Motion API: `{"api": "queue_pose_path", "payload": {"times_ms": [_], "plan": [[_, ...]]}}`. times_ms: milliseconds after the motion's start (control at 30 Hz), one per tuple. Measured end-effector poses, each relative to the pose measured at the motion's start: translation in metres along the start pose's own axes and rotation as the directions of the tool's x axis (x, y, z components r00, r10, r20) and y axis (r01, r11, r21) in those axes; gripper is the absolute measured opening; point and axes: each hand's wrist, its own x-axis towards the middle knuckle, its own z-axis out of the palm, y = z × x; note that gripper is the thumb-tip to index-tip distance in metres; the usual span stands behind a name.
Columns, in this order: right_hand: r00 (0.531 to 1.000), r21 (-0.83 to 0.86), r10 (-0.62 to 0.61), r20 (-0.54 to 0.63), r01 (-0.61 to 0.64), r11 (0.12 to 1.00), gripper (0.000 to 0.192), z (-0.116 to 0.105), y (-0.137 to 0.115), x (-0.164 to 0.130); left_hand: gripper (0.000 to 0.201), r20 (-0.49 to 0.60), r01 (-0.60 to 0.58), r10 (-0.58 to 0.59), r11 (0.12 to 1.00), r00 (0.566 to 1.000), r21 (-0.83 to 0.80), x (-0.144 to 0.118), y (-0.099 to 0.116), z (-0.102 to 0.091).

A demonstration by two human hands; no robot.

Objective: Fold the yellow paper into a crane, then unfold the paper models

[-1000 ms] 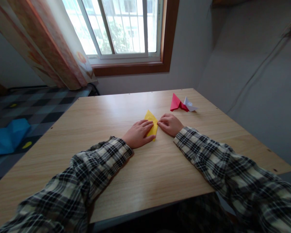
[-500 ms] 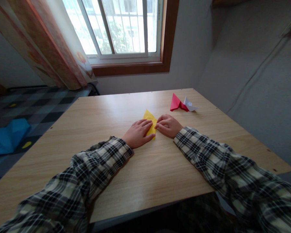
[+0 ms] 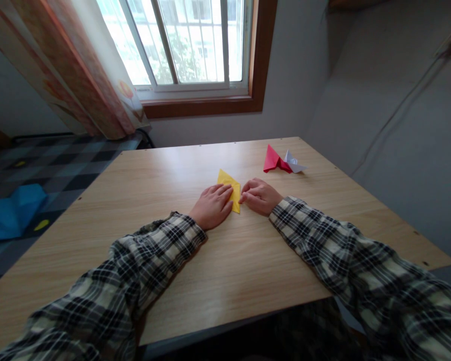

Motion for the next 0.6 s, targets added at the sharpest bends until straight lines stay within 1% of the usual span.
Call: {"api": "queue_pose_path", "payload": {"times_ms": [100, 333, 600], "plan": [[1.000, 0.017, -0.008, 0.010, 0.007, 1.000, 0.034, -0.0012, -0.0018, 0.0000, 0.051, -0.003, 0.011, -0.011, 1.000, 1.000, 0.003, -0.0002, 0.0002, 0.0002], [0.996, 0.024, 0.000, 0.087, -0.002, 1.000, 0.033, -0.0056, -0.0061, 0.0014, 0.050, -0.014, 0.017, -0.017, 1.000, 1.000, 0.022, -0.0002, 0.0001, 0.0007], [0.995, 0.073, -0.039, 0.092, 0.032, 0.997, 0.033, -0.0058, -0.0068, 0.0016, 0.050, -0.008, 0.013, -0.013, 1.000, 1.000, 0.020, -0.0002, 0.0004, -0.0004]]}}
